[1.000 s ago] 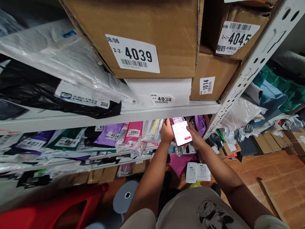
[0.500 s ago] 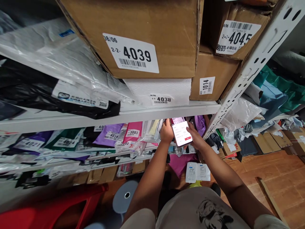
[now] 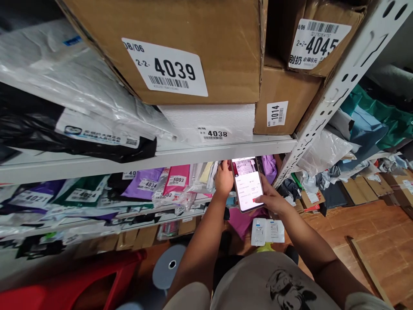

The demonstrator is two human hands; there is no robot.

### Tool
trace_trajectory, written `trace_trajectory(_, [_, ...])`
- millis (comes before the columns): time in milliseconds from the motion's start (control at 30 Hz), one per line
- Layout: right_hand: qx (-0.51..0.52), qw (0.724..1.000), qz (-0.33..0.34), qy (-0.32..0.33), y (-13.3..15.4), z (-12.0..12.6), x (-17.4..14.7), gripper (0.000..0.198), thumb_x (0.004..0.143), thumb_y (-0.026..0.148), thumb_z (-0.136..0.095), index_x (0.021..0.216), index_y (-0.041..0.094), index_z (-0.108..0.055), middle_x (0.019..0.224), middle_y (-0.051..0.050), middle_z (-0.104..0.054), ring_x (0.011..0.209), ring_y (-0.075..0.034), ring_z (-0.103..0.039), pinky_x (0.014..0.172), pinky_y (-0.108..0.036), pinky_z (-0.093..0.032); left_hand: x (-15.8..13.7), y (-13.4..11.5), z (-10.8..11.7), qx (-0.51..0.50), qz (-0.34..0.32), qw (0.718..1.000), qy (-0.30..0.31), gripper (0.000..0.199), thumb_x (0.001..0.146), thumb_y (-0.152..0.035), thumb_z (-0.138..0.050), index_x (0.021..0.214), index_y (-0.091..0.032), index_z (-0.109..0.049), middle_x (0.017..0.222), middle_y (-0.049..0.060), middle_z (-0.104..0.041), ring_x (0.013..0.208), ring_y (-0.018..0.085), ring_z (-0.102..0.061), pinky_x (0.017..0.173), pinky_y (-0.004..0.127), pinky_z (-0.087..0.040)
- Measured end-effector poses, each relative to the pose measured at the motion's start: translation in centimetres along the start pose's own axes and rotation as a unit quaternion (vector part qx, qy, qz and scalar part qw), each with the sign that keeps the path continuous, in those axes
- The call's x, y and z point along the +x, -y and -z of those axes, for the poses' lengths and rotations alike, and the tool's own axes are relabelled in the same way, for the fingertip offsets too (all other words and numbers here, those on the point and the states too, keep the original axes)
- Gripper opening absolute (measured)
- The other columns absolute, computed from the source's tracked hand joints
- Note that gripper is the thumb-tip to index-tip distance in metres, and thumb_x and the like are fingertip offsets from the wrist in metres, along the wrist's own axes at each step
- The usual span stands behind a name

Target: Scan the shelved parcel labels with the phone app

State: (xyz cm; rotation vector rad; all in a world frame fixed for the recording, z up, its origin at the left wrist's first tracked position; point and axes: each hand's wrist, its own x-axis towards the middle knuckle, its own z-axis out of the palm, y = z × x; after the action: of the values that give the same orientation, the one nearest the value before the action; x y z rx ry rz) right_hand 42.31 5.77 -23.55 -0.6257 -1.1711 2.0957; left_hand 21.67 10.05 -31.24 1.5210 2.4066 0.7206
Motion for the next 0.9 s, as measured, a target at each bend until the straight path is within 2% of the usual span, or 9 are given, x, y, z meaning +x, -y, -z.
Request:
trace_trajectory(167, [0.003,1.0,-0.01,-0.014,-1.4,1.2,-2.2,0.089,0.063,0.016,-0.074,0.143,0.031,-0.039,0.131,-0.005,-0.065,0.114,-0.029,-0.064,0.083,-0.041,-0.059,0.1,-0.3,-0.2,0.016,0.021,1.0,-0.01,0.057,0.09,-0.012,-0.046,0.147,-0.016,-0.044,0.126,0.019,-0.064,0.114,0.032,-0.065,0.095,0.043,-0.052])
trace_trajectory(300, [0.001,0.999,-0.014,-0.035,-2.5,2.4,-5.2,0.09,0.068,0.02,-0.073,0.148,0.034,-0.034,0.136,-0.007,-0.062,0.114,-0.031,-0.064,0.07,-0.039,-0.061,0.2,0.1,-0.6,0.004,0.008,1.0,-0.024,0.062,0.086,-0.009,-0.047,0.147,-0.015,-0.044,0.128,0.018,-0.063,0.116,0.031,-0.064,0.099,0.042,-0.052])
trace_trajectory(467, [0.027,0.997,-0.036,-0.064,-4.0,4.5,-8.3,0.092,0.072,0.022,-0.074,0.151,0.037,-0.03,0.114,-0.007,-0.071,0.088,-0.028,-0.072,0.052,-0.034,-0.06,0.3,0.3,-0.8,0.017,0.01,0.999,-0.027,0.061,0.085,-0.011,-0.048,0.146,-0.016,-0.044,0.128,0.018,-0.062,0.11,0.031,-0.066,0.094,0.044,-0.055])
trace_trajectory(633, [0.047,0.994,-0.037,-0.096,-5.4,6.2,-10.1,0.09,0.073,0.018,-0.074,0.15,0.039,-0.032,0.103,-0.003,-0.073,0.076,-0.023,-0.072,0.051,-0.033,-0.06,0.2,0.2,-0.8,0.025,0.005,0.999,-0.026,0.058,0.087,-0.012,-0.046,0.144,-0.014,-0.045,0.128,0.018,-0.061,0.113,0.032,-0.064,0.097,0.045,-0.053])
trace_trajectory(800, [0.058,0.992,-0.048,-0.104,-5.7,6.1,-10.7,0.096,0.072,0.018,-0.073,0.153,0.042,-0.027,0.118,-0.006,-0.071,0.085,-0.026,-0.072,0.053,-0.034,-0.061,0.1,0.2,-0.5,0.017,0.005,1.0,-0.021,0.058,0.086,-0.012,-0.046,0.144,-0.014,-0.045,0.129,0.018,-0.061,0.115,0.033,-0.063,0.097,0.045,-0.053])
trace_trajectory(900, [0.061,0.991,-0.055,-0.106,-5.7,5.7,-10.6,0.101,0.071,0.016,-0.073,0.155,0.043,-0.023,0.117,-0.006,-0.072,0.083,-0.025,-0.072,0.051,-0.031,-0.06,0.0,0.0,-0.4,0.014,0.007,1.0,-0.017,0.059,0.086,-0.012,-0.046,0.145,-0.013,-0.045,0.13,0.019,-0.06,0.115,0.033,-0.063,0.098,0.045,-0.053])
